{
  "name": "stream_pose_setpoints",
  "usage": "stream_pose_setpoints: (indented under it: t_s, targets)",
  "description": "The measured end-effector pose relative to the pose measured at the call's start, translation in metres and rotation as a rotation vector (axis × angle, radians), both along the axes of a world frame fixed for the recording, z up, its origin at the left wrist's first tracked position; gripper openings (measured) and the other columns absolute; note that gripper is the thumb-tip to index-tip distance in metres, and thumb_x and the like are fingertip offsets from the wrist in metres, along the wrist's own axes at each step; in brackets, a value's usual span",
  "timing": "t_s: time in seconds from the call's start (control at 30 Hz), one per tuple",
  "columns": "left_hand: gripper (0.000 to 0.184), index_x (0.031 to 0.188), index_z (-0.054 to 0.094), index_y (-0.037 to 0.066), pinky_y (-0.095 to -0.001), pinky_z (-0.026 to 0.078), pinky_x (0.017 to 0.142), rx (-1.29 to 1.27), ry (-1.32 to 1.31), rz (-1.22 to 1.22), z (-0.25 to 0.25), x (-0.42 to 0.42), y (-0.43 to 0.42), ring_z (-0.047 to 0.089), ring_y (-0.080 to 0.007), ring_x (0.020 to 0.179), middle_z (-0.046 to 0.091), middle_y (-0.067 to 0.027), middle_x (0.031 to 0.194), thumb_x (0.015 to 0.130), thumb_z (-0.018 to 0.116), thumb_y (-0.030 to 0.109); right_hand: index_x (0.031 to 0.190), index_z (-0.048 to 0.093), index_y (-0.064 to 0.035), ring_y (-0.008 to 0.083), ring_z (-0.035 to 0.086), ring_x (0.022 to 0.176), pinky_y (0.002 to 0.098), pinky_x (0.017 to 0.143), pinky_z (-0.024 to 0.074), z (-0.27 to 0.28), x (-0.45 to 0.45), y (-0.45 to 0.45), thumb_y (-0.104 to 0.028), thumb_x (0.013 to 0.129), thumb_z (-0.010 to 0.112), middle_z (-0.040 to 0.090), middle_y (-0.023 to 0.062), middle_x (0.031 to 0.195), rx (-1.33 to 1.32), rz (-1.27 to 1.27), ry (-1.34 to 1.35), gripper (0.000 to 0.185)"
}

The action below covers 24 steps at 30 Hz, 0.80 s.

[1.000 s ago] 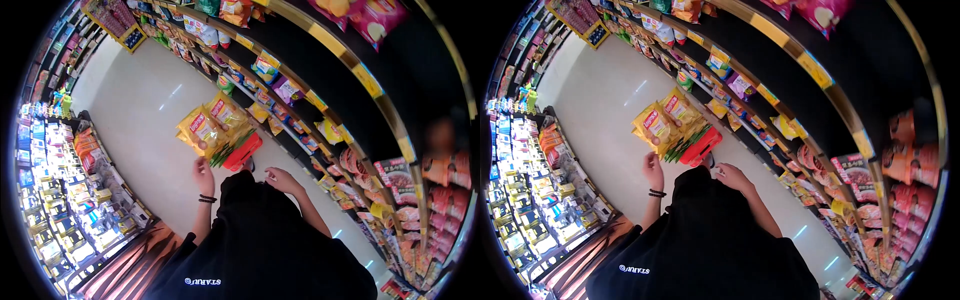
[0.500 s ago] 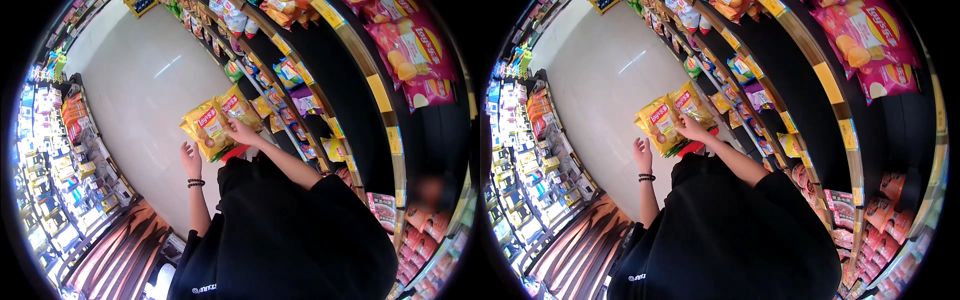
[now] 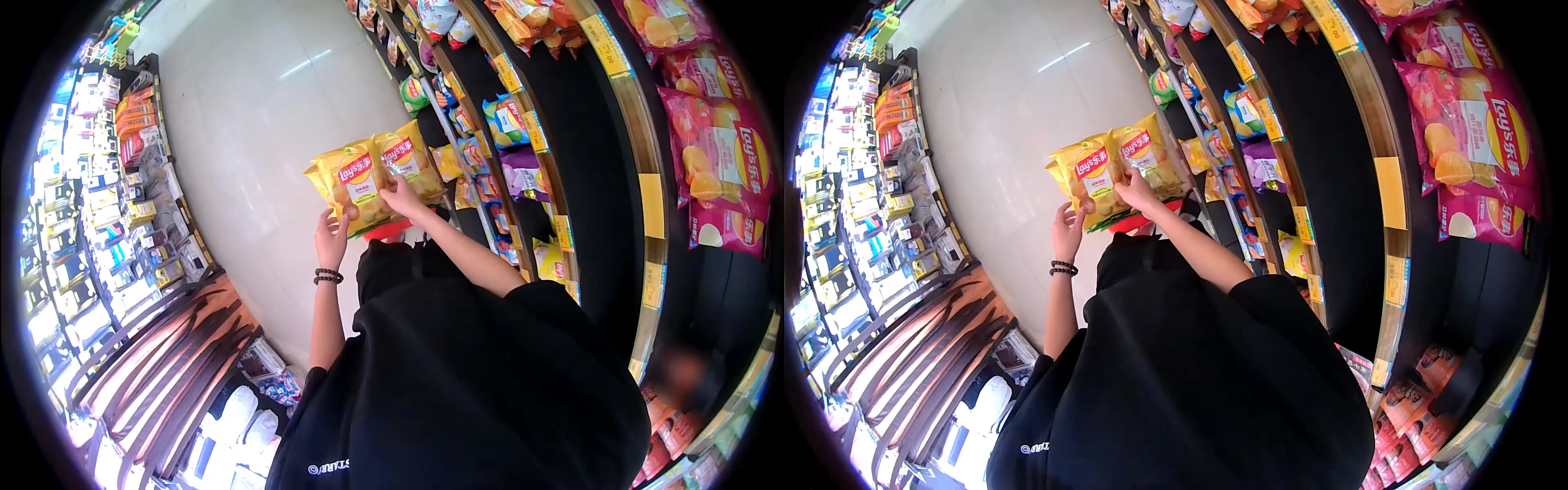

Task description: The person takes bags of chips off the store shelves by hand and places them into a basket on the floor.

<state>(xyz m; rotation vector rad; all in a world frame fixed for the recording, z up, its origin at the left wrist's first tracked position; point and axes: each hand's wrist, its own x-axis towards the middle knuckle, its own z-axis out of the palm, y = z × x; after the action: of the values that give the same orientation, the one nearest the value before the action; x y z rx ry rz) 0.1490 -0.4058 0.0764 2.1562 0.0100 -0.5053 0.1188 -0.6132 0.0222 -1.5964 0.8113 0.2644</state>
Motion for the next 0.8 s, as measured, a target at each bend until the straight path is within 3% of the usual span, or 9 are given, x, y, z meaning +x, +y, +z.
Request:
stream_pose_setpoints:
  t_s: [0.17,0.27,0.4,0.47,0.67,0.8]
  targets:
    - [0.04,0.119,0.057,-0.002,-0.0321,0.054,0.071,0.0,-0.06,0.036,-0.002,-0.013,-0.001,0.066,-0.0208,0.086,0.067,-0.0163,0.097,0.087,0.068,0.019,0.129,0.048,0.001,0.0188,0.06,0.101,0.0309,0.088,0.0468,0.025,0.001,-0.008,-0.023,0.084,0.067,0.063,0.0114,0.109,0.239,-0.015,-0.024,0.055]
    - [0.035,0.119,0.058,-0.001,-0.0327,0.053,0.074,-0.061,-0.055,0.103,0.003,-0.022,-0.005,0.065,-0.0214,0.089,0.065,-0.0148,0.104,0.087,0.065,0.013,0.134,0.046,0.0008,0.0193,0.06,0.103,0.0299,0.088,0.0467,0.024,0.001,-0.012,-0.027,0.084,0.069,0.064,0.0122,0.112,0.269,0.102,-0.066,0.062]
    - [0.03,0.118,0.059,0.001,-0.0311,0.051,0.078,-0.089,-0.194,0.177,0.015,-0.046,-0.007,0.062,-0.0196,0.095,0.063,-0.0115,0.111,0.089,0.062,0.008,0.138,0.04,-0.0024,0.0182,0.058,0.107,0.0306,0.092,0.046,0.08,0.002,-0.028,-0.027,0.083,0.073,0.06,0.0105,0.12,0.366,0.282,-0.096,0.069]
    - [0.026,0.115,0.06,0.001,-0.0307,0.049,0.081,-0.141,-0.189,0.212,0.031,-0.053,-0.011,0.06,-0.0177,0.098,0.062,-0.0097,0.109,0.089,0.06,0.005,0.136,0.04,-0.003,0.017,0.055,0.111,0.0316,0.096,0.0444,0.063,0.001,-0.034,-0.023,0.082,0.075,0.058,0.0092,0.122,0.453,0.31,-0.123,0.067]
    - [0.023,0.112,0.061,-0.001,-0.0306,0.05,0.081,-0.301,-0.22,0.167,0.066,-0.056,-0.039,0.061,-0.0184,0.097,0.063,-0.0099,0.107,0.089,0.058,0.001,0.131,0.046,-0.0028,0.0171,0.055,0.113,0.0314,0.097,0.0441,0.141,-0.013,-0.071,-0.017,0.081,0.075,0.059,0.0073,0.121,0.462,0.246,-0.258,0.059]
    - [0.021,0.11,0.061,-0.001,-0.0321,0.049,0.085,-0.33,-0.216,0.096,0.094,-0.047,-0.076,0.061,-0.0204,0.098,0.063,-0.0114,0.107,0.089,0.058,0.001,0.128,0.048,-0.0028,0.0156,0.057,0.109,0.0307,0.095,0.0464,0.156,-0.026,-0.092,-0.011,0.079,0.075,0.059,0.0071,0.118,0.538,-0.029,-0.352,0.056]
